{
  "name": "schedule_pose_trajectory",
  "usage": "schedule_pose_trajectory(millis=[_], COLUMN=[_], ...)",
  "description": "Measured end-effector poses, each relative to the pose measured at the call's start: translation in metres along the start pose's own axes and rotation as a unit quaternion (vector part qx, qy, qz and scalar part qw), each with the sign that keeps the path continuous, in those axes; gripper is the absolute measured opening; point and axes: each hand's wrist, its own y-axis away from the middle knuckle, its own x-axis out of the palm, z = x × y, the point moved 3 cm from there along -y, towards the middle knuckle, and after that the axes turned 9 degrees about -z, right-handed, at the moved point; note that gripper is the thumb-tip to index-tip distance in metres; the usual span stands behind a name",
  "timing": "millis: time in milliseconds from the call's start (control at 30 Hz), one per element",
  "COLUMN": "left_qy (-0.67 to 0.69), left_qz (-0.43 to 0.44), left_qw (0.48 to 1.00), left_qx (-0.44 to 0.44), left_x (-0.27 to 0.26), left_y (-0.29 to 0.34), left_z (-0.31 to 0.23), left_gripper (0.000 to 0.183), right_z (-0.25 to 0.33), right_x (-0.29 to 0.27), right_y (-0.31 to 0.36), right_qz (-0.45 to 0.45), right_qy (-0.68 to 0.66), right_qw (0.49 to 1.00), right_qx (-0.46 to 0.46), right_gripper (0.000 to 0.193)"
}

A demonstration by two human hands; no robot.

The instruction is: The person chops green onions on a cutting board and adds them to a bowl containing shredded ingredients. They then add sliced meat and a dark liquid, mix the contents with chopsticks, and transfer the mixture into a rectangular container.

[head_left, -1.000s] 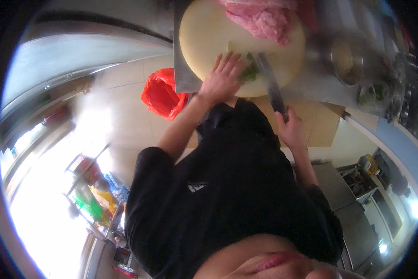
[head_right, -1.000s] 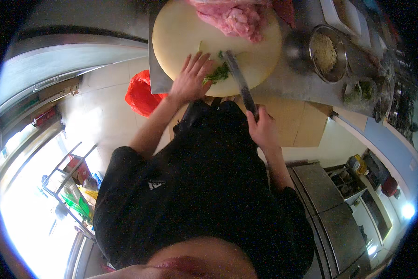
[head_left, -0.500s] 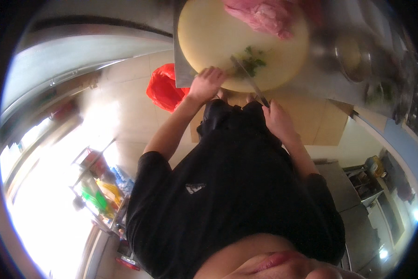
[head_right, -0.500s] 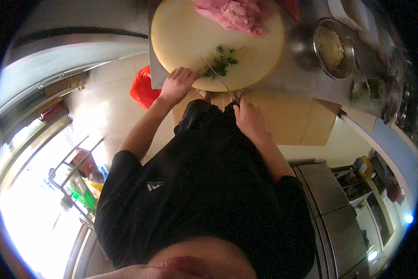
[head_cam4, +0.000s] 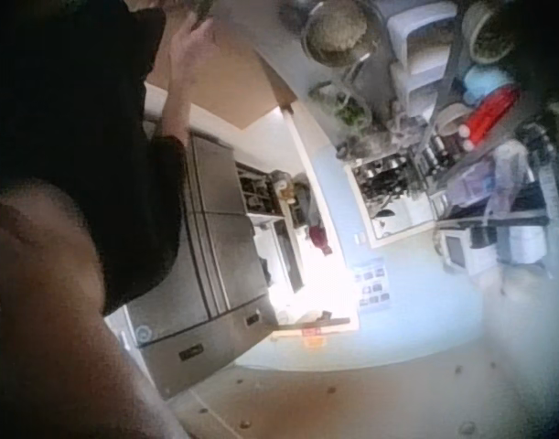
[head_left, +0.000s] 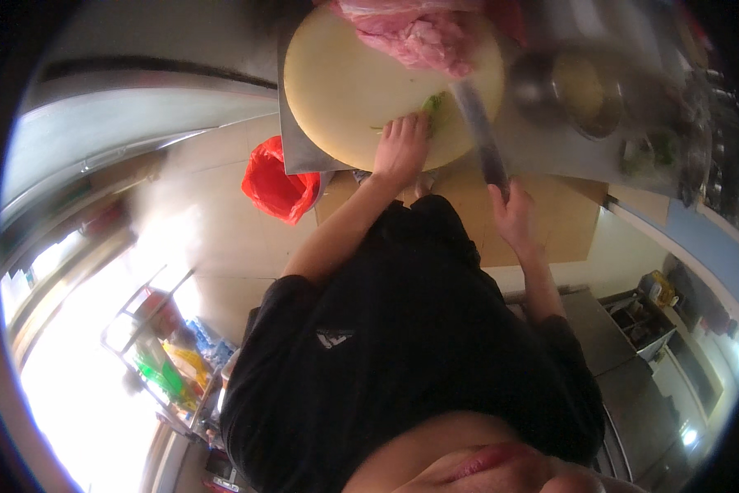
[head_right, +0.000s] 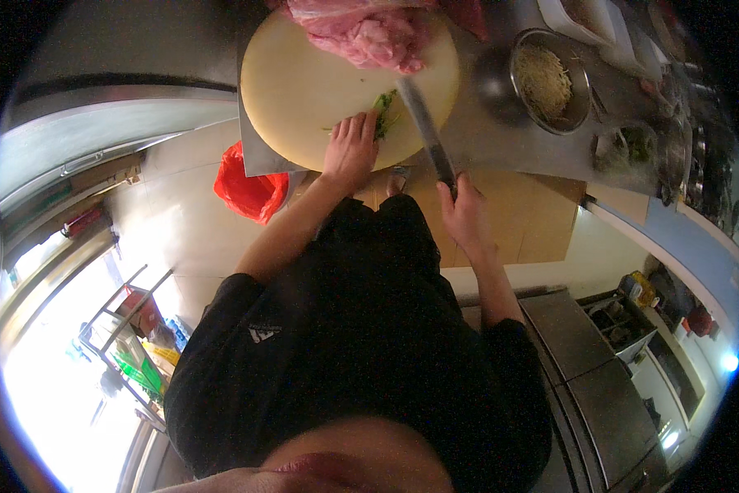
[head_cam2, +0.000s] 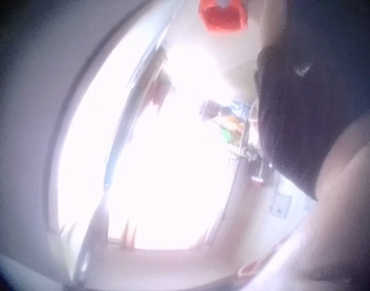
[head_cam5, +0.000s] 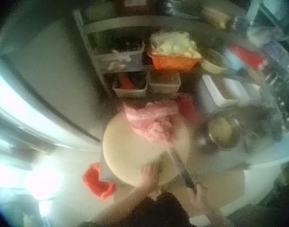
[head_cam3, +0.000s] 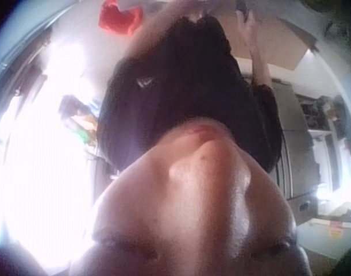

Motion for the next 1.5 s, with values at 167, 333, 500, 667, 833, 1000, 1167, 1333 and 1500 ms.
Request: schedule_pose_trajectory(millis=[167,333,500,667,833,1000,1167,1333,1500], left_qy=[0.018,0.06,0.062,0.063,0.095,0.104,0.162,0.102,0.075], left_qz=[0.07,0.057,0.073,0.111,0.071,0.079,0.045,0.078,0.221], left_qw=[0.997,0.996,0.995,0.992,0.993,0.991,0.982,0.991,0.968], left_qx=[0.04,0.032,-0.014,-0.01,-0.019,-0.023,-0.091,-0.038,-0.089], left_x=[0.0,-0.002,-0.013,-0.019,-0.026,-0.027,-0.038,-0.03,-0.021], left_y=[0.007,0.011,0.012,0.012,0.018,0.015,0.024,0.025,0.014], left_z=[0.013,0.02,0.022,0.025,0.035,0.039,0.045,0.044,0.037], left_gripper=[0.032,0.041,0.043,0.045,0.036,0.039,0.045,0.041,0.048], right_z=[0.014,0.014,0.013,0.018,0.011,0.019,0.031,0.05,0.052], right_x=[0.016,0.023,0.028,0.034,0.043,0.053,0.035,0.043,0.064], right_y=[-0.027,-0.043,-0.036,-0.032,-0.016,-0.02,-0.009,0.002,-0.013], right_qz=[0.105,0.107,0.157,0.116,0.192,0.108,0.112,0.161,0.203], right_qy=[0.158,0.081,0.13,0.047,0.122,0.052,0.059,0.142,-0.039], right_qw=[0.981,0.991,0.978,0.991,0.974,0.992,0.992,0.976,0.966], right_qx=[-0.046,-0.009,-0.038,-0.038,0.008,-0.025,0.0,-0.024,0.158], right_gripper=[0.027,0.029,0.032,0.033,0.033,0.031,0.033,0.03,0.038])
